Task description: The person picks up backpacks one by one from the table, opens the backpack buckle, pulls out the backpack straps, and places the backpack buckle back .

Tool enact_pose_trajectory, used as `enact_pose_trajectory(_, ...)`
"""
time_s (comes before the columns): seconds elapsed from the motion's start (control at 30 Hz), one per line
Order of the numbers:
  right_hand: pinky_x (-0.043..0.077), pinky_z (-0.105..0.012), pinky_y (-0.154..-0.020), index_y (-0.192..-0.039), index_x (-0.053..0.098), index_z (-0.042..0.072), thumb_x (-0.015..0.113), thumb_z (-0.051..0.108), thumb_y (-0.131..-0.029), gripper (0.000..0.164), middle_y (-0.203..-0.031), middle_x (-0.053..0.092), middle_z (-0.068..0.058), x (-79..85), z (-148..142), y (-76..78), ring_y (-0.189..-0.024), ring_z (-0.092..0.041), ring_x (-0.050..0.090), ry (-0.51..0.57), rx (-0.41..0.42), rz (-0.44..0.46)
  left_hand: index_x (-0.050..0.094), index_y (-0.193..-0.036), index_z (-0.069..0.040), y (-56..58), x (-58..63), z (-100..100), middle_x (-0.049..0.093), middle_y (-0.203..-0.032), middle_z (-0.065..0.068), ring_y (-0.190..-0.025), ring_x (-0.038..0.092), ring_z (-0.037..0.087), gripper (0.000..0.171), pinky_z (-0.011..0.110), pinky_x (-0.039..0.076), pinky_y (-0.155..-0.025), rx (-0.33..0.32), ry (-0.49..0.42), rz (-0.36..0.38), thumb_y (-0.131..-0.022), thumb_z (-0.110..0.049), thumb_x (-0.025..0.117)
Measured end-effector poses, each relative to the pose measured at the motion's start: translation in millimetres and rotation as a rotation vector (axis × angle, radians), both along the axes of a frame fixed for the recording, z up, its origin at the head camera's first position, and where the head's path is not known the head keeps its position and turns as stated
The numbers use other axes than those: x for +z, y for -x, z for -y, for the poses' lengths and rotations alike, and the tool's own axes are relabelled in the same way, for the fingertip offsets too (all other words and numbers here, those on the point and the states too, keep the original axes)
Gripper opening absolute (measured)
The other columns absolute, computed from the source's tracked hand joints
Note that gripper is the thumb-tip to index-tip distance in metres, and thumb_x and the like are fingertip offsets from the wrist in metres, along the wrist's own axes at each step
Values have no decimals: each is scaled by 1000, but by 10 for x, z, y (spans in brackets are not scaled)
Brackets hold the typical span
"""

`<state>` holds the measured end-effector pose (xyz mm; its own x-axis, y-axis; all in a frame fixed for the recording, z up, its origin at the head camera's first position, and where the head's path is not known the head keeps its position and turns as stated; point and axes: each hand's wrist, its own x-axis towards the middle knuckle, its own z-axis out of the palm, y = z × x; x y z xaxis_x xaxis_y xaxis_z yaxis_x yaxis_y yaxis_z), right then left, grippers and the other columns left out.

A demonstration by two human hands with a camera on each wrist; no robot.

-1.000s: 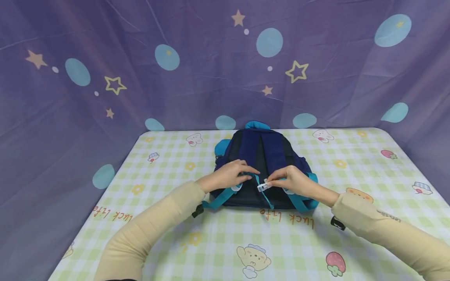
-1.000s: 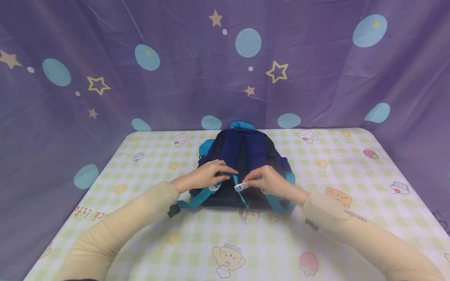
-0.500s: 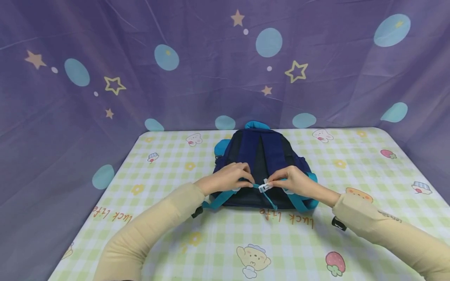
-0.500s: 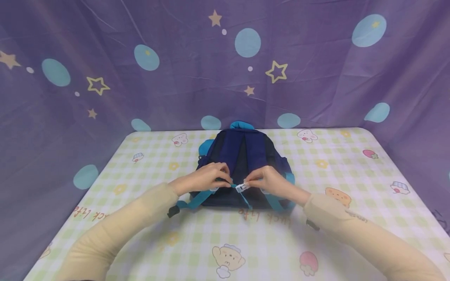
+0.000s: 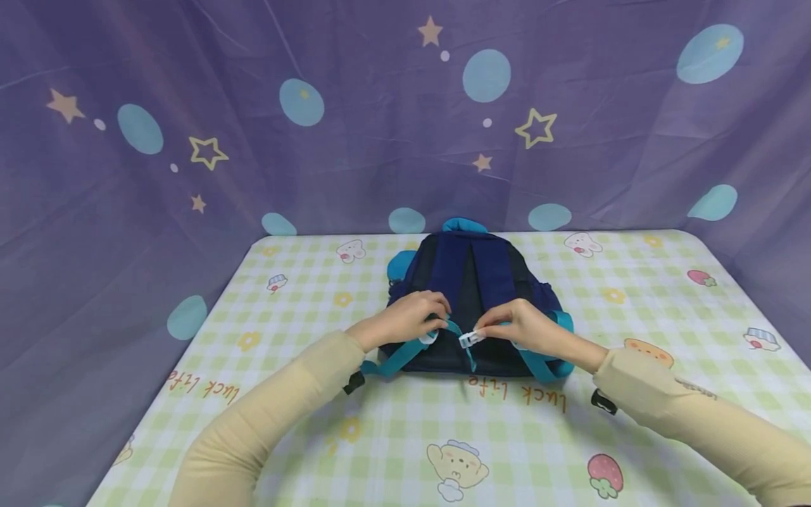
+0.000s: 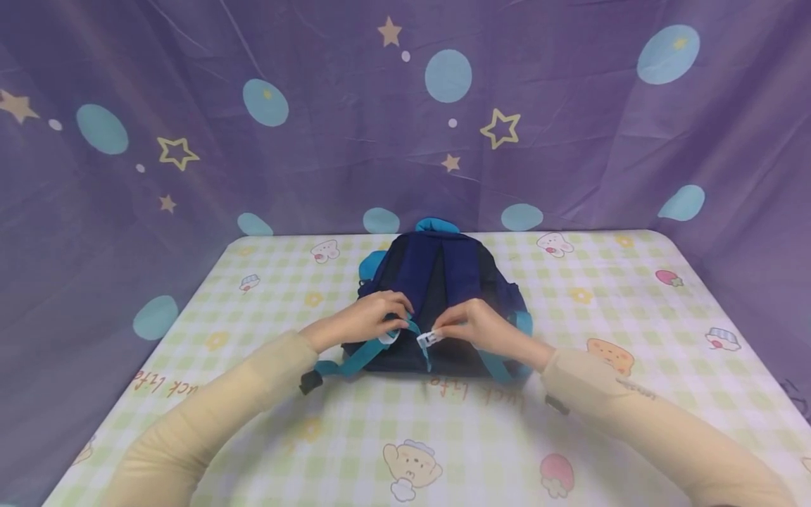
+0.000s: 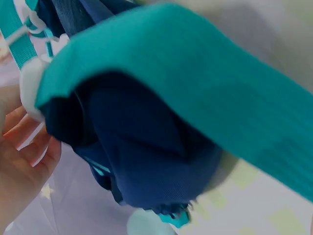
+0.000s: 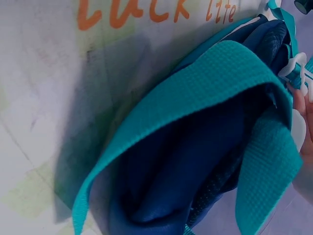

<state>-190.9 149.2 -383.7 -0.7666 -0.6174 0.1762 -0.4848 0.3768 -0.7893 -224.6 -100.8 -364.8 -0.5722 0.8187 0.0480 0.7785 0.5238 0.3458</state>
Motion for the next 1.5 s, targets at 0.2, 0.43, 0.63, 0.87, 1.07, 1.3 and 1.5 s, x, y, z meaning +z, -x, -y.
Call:
enact_pose_trajectory(0.2, 50, -23, -66, -98, 75, -4, 68, 5, -91, 13, -93, 74, -9, -5, -18, -1, -79, -18, 66, -14, -11, -4, 75, -93, -3, 64, -3, 93, 66, -113, 10, -102, 61, 25, 11, 27, 50, -86, 51, -9, -6, -93, -10, 67)
enact_pose_trajectory(0.43, 53, -26, -68, -97, 75, -4, 69, 4, -90, 12, -94, 74, -10, -29, -14, 3, -83, -14, 67, -15, 8, -15, 75, -96, -1, 110, -31, 142, 68, -112, 12, -103, 62, 27, 10, 28, 50, -84, 74, -72, 2, -92, -7, 67)
enact_pose_trajectory(0.63, 54, -27, -69, -96, 75, -3, 69, 2, -89, 10, -93, 74, -10, -31, -26, -1, -83, -14, 68, -15, 15, -39, 75, -95, 0, 128, -45, 158, 69, -111, 13, -103, 63, 28, 10, 29, 51, -84, 89, -119, 25, -91, -7, 68)
enact_pose_trajectory(0.87, 54, -26, -69, -96, 75, -3, 69, 2, -90, 11, -93, 74, -11, -27, -44, 2, -84, -14, 68, -6, 19, -42, 73, -94, 0, 135, -57, 148, 69, -110, 13, -103, 62, 29, 9, 30, 52, -83, 126, -142, 76, -93, -7, 67)
enact_pose_trajectory(1.07, 53, -25, -70, -97, 75, -4, 68, 2, -90, 11, -94, 74, -11, -15, -42, -9, -85, -15, 68, 8, 27, -9, 73, -95, 2, 160, -85, 141, 69, -106, 14, -101, 64, 28, 10, 29, 52, -83, 160, -155, 92, -92, -6, 67)
enact_pose_trajectory(1.3, 54, -25, -72, -96, 74, -5, 67, 0, -90, 11, -94, 74, -12, 20, -55, -17, -87, -14, 67, 19, 44, 19, 73, -96, 2, 167, -59, 125, 69, -105, 14, -101, 64, 28, 11, 29, 52, -83, 156, -153, 96, -92, -6, 67)
enact_pose_trajectory(1.5, 55, -28, -74, -94, 75, -3, 67, 1, -90, 9, -96, 73, -12, 17, -65, -13, -92, -18, 68, 7, 48, 29, 73, -97, 2, 170, -83, 132, 70, -105, 13, -101, 65, 28, 11, 28, 52, -82, 158, -161, 98, -92, -6, 67)
